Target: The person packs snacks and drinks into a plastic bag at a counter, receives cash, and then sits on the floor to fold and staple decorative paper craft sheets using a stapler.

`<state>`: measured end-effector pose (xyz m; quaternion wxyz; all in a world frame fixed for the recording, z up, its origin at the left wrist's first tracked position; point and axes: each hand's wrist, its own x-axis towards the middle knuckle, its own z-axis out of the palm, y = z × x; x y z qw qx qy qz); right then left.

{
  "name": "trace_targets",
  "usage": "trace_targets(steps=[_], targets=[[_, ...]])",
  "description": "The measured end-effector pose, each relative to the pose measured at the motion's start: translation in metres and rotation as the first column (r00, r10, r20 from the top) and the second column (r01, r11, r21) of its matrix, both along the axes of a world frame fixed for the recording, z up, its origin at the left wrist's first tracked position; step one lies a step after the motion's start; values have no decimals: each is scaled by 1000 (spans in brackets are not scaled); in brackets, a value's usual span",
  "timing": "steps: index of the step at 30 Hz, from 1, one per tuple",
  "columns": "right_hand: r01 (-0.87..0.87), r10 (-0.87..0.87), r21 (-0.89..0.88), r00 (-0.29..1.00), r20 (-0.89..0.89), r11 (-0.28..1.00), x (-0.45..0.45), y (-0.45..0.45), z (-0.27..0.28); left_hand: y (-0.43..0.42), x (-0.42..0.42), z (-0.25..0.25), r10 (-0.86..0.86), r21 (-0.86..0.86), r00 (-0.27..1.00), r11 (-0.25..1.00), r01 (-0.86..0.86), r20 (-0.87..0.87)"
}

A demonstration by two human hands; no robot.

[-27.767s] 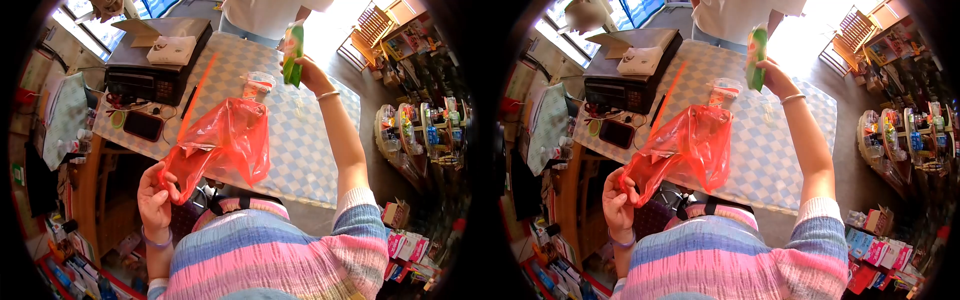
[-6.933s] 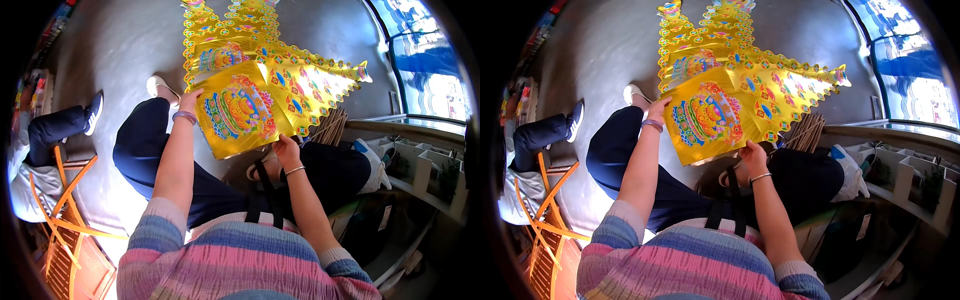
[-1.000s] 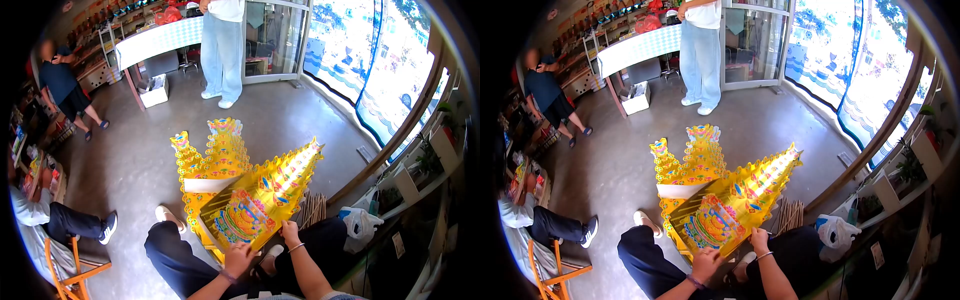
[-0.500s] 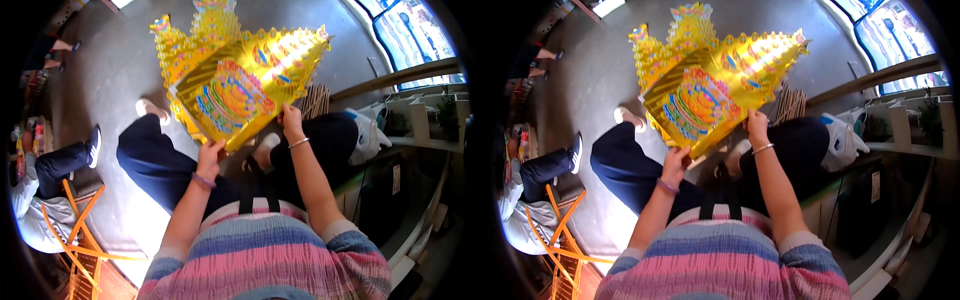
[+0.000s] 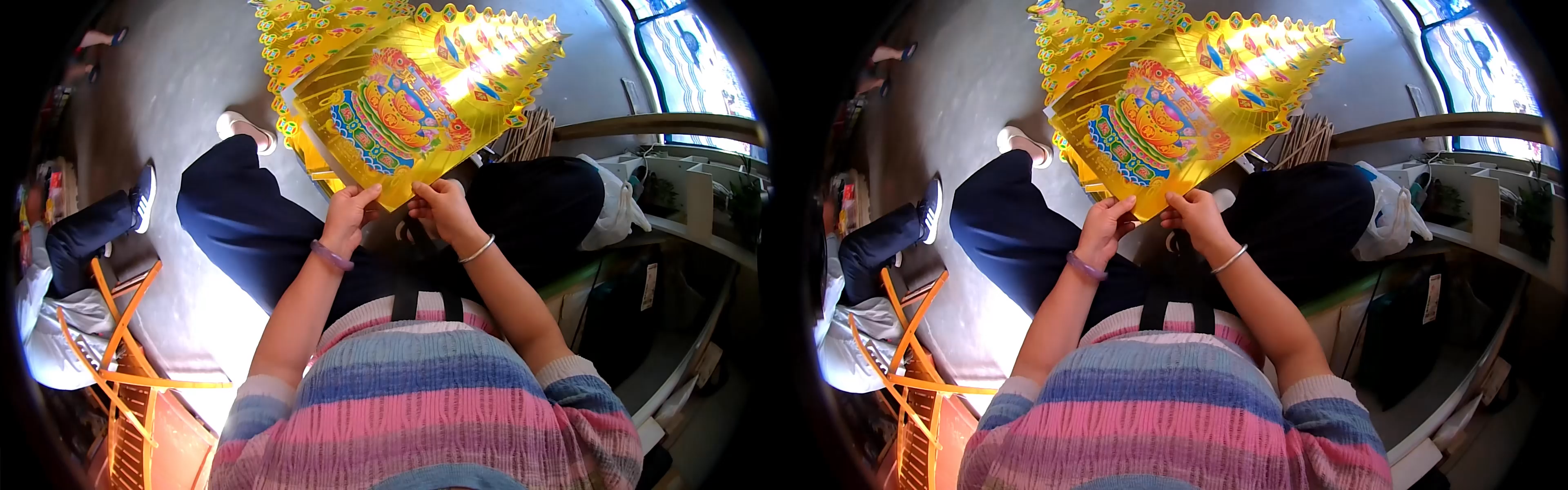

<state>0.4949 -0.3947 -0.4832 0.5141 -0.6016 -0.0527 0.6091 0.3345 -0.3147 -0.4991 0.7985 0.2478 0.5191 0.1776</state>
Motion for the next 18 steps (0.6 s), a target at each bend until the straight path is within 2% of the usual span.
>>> trace_targets(steps=[7, 14, 18], targets=[[-7, 7, -9, 999, 35, 1000, -2, -3, -9, -7, -2, -1, -71, 26, 997, 997, 70, 18], [41, -40, -13, 998, 42, 999, -5, -2, -5, -8, 0, -4, -70, 59, 998, 996, 70, -10], [47, -46, -5, 997, 61, 999, -6, -2, -5, -9, 3, 3, -53, 50, 998, 997, 52, 30]])
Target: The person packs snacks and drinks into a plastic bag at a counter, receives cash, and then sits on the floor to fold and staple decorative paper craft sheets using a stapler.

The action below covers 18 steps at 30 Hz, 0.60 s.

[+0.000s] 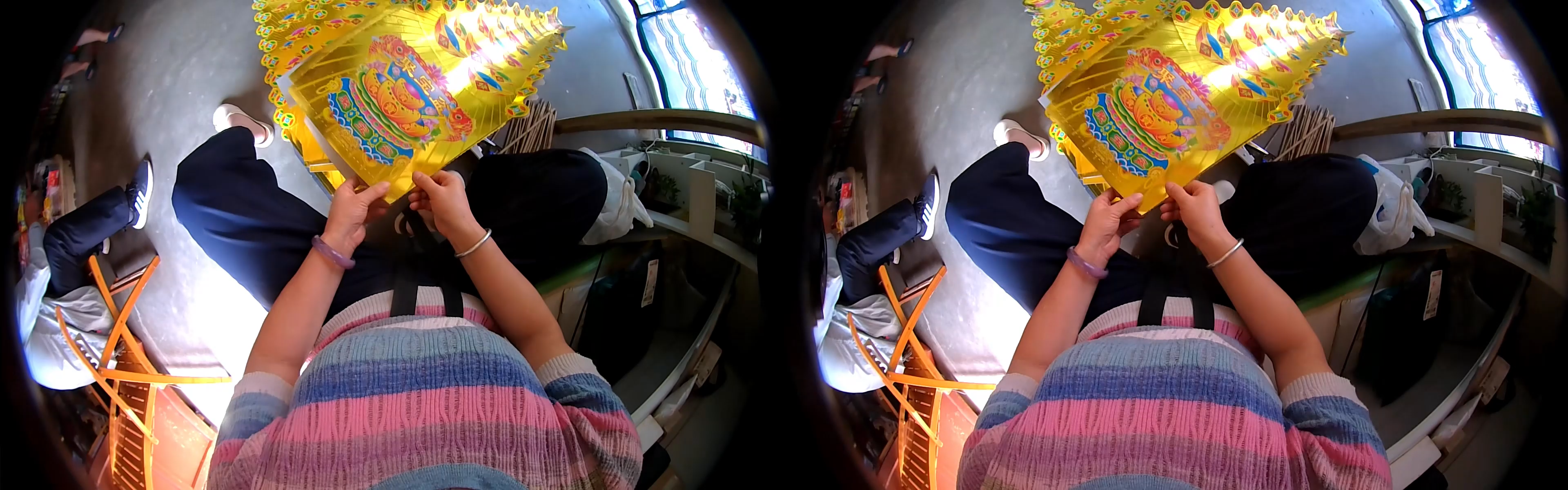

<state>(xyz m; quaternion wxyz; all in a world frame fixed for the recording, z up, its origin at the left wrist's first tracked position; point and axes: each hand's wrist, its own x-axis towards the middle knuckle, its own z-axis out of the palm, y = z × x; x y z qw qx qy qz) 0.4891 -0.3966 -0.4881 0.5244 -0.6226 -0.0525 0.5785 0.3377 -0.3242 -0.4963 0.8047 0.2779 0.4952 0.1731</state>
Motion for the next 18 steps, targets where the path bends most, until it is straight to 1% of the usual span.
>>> trace_targets(steps=[4, 7, 10, 13, 18], targets=[[19, -19, 2, 1000, -1, 1000, -2, -1, -4, -8, 11, 10, 32, -72, 996, 997, -26, 88], [23, -22, -24, 1000, 15, 999, -3, -2, -5, -8, 12, 6, 23, -86, 995, 996, -15, 93], [62, -62, 13, 998, -6, 998, -5, -1, -7, -13, 16, 1, 95, -104, 992, 991, -86, 85], [53, -53, 22, 999, -3, 998, -4, 0, -5, -15, 22, -1, 133, -111, 986, 986, -121, 104], [50, -50, 19, 999, 12, 999, -4, 1, -8, -16, 26, -2, 151, -84, 985, 986, -144, 86]])
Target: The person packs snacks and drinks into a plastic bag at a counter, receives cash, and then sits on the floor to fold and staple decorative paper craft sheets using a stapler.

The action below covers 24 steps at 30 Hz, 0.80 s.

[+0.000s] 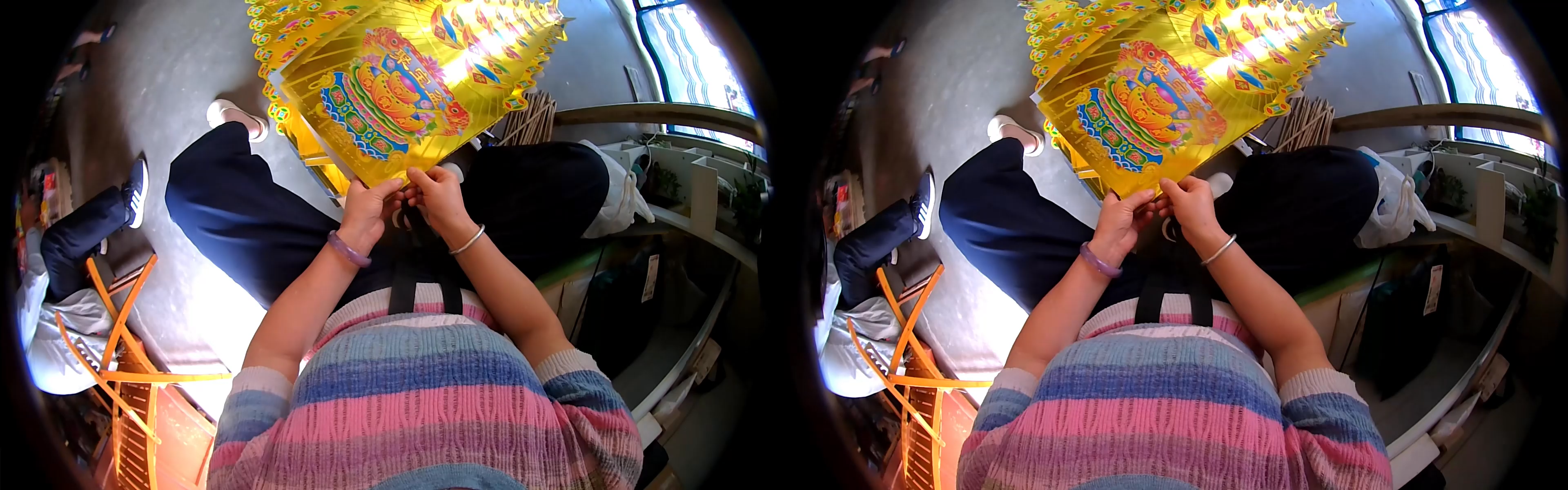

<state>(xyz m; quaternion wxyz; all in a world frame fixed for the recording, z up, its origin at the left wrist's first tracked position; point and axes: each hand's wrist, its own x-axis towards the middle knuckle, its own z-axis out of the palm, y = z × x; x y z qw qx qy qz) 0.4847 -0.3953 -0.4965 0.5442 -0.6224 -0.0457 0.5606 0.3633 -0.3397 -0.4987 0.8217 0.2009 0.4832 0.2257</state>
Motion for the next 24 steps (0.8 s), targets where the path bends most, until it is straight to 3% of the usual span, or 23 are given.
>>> trace_targets(steps=[4, 7, 8, 10, 11, 13, 15, 17, 20, 23, 24], targets=[[3, -3, 39, 1000, -14, 999, -1, -1, -9, 1, 1, -5, -8, 28, 1000, 1000, 8, -1], [-326, 319, -77, 943, -94, 942, 19, -3, 21, 6, 0, -6, -4, 6, 1000, 1000, 4, 22], [-496, 499, -160, 866, -23, 853, 32, -1, 49, 8, 0, -9, 11, 15, 999, 1000, -11, 34], [-427, 347, 74, 812, 469, 901, 60, -15, 82, 14, -2, -13, 22, 55, 998, 998, -25, 50], [-358, 166, 198, 766, 621, 912, 83, -23, 102, 19, -2, -14, 62, 31, 996, 997, -64, 69], [-85, -219, 397, 718, 661, 914, 128, -40, 137, 25, -7, -16, 7, 17, 999, 1000, -8, 49], [203, -528, 547, 656, 540, 812, 174, -62, 145, 28, -7, -14, 6, 6, 996, 1000, -7, 93], [357, -620, 553, 667, 414, 753, 215, -89, 117, 31, -13, -25, -4, -35, 995, 999, 7, 103], [471, -556, 295, 719, 417, 831, 254, -126, 38, 32, -13, -20, -8, -58, 998, 998, 12, 66], [475, -489, 147, 757, 434, 867, 273, -158, -75, 40, -22, -25, -58, -53, 997, 997, 61, 57], [448, -413, 64, 750, 517, 892, 271, -162, -110, 39, -19, -20, -60, -41, 998, 997, 62, 36]])
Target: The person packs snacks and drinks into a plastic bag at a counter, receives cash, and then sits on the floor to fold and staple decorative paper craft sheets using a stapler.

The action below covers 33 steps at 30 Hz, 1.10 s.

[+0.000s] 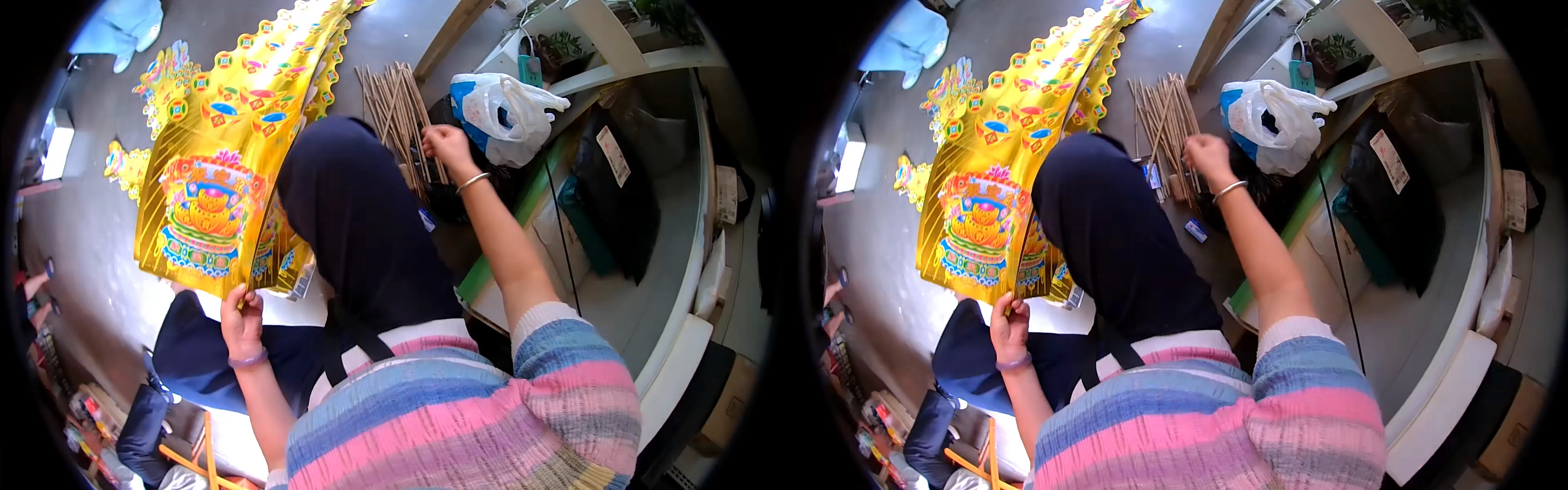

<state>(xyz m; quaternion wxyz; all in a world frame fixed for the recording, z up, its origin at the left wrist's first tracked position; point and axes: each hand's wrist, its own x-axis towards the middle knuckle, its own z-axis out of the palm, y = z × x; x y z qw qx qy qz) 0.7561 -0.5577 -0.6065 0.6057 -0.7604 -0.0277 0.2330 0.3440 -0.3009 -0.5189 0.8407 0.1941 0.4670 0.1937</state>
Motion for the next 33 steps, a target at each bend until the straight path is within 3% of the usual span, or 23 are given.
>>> trace_targets(steps=[1, 2, 5, 7, 8, 11, 12, 14, 16, 17, 19, 23, 26, 28, 30, 31, 32, 33], targets=[[-41, 49, -128, 997, 58, 991, -6, 1, -22, -1, 2, 5, 3, 12, 1000, 1000, -2, -22], [-87, 292, -450, 865, 409, 889, -12, 5, -37, 1, -1, 2, 11, 6, 999, 1000, -11, -34], [-193, 618, -740, 702, 355, 644, -31, 29, -60, 1, -1, 4, 24, 23, 996, 999, -22, -84], [-171, 700, -724, 474, 534, 668, -31, 48, -90, 1, -1, 4, 10, 32, 994, 999, -6, -109], [-79, 707, -731, 342, 618, 677, -30, 63, -109, 1, -1, 5, 8, 36, 992, 999, -3, -122], [-146, 785, -791, 319, 531, 594, -30, 87, -128, 0, 3, 10, -7, 49, 989, 999, 14, -149], [-241, 840, -830, 364, 403, 503, -30, 92, -127, 0, 3, 9, -7, 59, 987, 998, 17, -163], [-158, 770, -765, 292, 568, 624, -31, 99, -178, 6, -6, 0, 24, 18, 988, 1000, -22, -152], [-35, 795, -814, 246, 555, 579, -38, 103, -204, 7, -6, 2, 30, 27, 986, 999, -26, -167], [22, 758, -771, 172, 630, 636, -37, 105, -199, 6, -2, 4, 36, 31, 981, 999, -31, -190], [-102, 821, -836, 284, 494, 539, -35, 109, -192, 5, 1, 10, 22, 27, 987, 999, -18, -157], [-161, 802, -798, 279, 528, 581, -40, 106, -173, 4, 3, 12, 39, 36, 994, 999, -36, -98], [-276, 870, -847, 342, 355, 454, -42, 104, -156, 3, 4, 14, 37, 74, 996, 997, -31, -85], [-473, 862, -767, 467, 199, 433, -39, 97, -138, 1, 5, 17, 43, 95, 996, 995, -35, -83], [-706, 755, -439, 649, -90, 555, -32, 80, -113, 1, 4, 14, 62, 112, 996, 992, -54, -65], [-699, 641, -151, 706, -301, 699, -28, 72, -98, 1, 2, 10, 75, 118, 996, 991, -68, -58], [-569, 521, 75, 682, -513, 819, -23, 63, -79, 1, 3, 12, 84, 126, 996, 989, -79, -30], [-456, 467, 190, 636, -614, 870, -16, 54, -65, 0, 4, 13, 91, 130, 996, 987, -90, -2]])
